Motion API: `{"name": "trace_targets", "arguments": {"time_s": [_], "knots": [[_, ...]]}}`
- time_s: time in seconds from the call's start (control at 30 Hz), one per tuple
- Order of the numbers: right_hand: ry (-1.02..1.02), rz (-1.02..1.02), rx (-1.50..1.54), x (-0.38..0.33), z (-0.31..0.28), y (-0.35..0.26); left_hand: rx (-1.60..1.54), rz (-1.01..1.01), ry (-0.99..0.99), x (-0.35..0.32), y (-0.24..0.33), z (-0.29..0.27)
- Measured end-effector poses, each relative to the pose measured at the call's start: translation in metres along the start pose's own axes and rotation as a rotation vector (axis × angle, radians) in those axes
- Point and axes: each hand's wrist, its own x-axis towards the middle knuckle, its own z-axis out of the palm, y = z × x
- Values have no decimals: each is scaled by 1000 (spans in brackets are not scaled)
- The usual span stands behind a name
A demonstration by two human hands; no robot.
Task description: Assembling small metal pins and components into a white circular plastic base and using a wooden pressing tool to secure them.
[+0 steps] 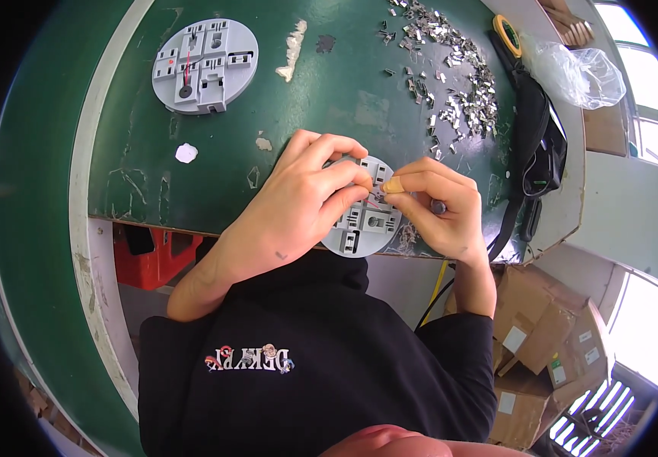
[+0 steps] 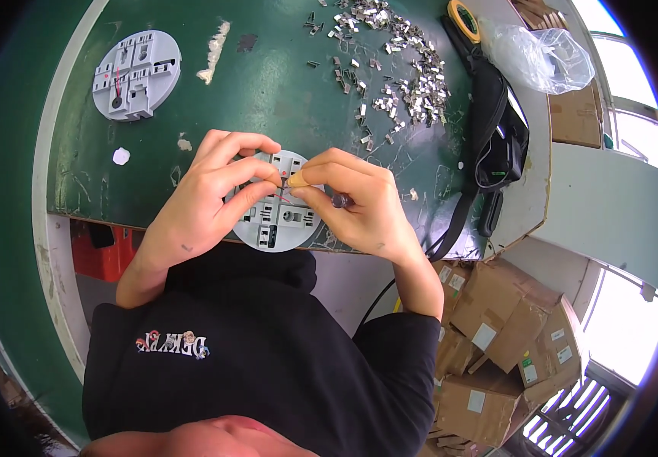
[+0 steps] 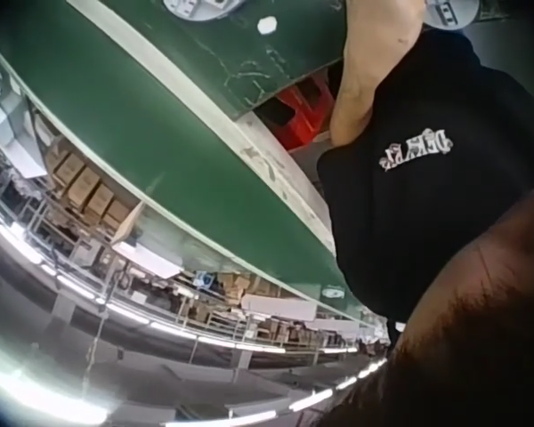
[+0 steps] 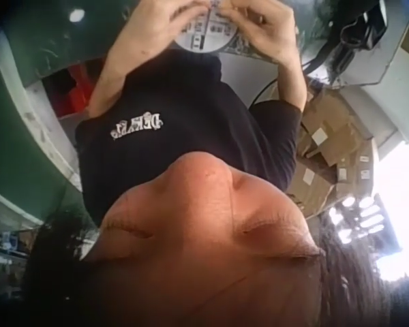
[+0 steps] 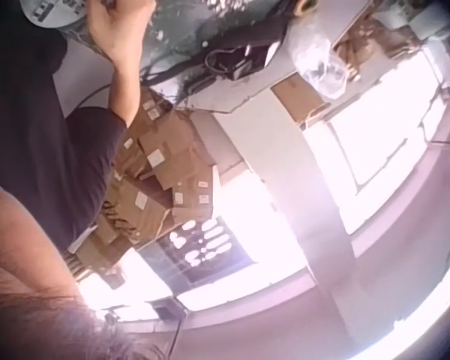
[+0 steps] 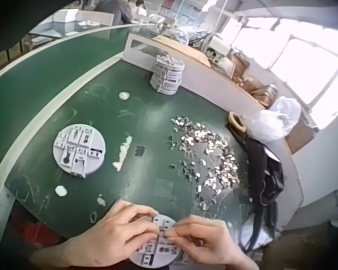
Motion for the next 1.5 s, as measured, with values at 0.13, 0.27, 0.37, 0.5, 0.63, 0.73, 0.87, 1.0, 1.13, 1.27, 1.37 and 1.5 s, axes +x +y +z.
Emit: {"name": "trace_targets", "arguments": {"time_s": [0.13, 0.27, 0.37, 0.5, 0.63, 0.73, 0.87, 1.0, 1.13, 1.27, 1.37, 1.5], "knots": [[-54, 40, -21, 0, -2, -2, -26, -7, 5, -1, -2, 1], [-19, 18, -7, 1, 1, 0, -18, 2, -1, 0, -2, -1], [-8, 11, -38, 1, 3, -1, -17, 5, 9, -1, -2, -1], [23, -3, -94, 0, 9, -4, -12, 13, 33, -4, -3, -1], [76, -20, -166, -3, 17, -8, 2, 22, 84, -8, -2, -2], [86, -69, -220, -4, 24, -10, 22, 35, 118, -11, 0, -2], [85, -121, -280, -3, 29, -10, 22, 38, 131, -13, 1, -4], [65, -164, -353, -2, 32, -12, 11, 34, 131, -14, 0, -4], [18, -188, -453, -1, 34, -16, -2, 29, 126, -14, -3, -2], [-50, -111, -398, 0, 34, -22, 15, 55, 145, -13, -5, -2], [-14, -108, -378, -1, 33, -26, 7, 55, 138, -14, -5, -2], [22, -95, -362, -3, 36, -24, -2, 51, 126, -14, -6, -2]]}}
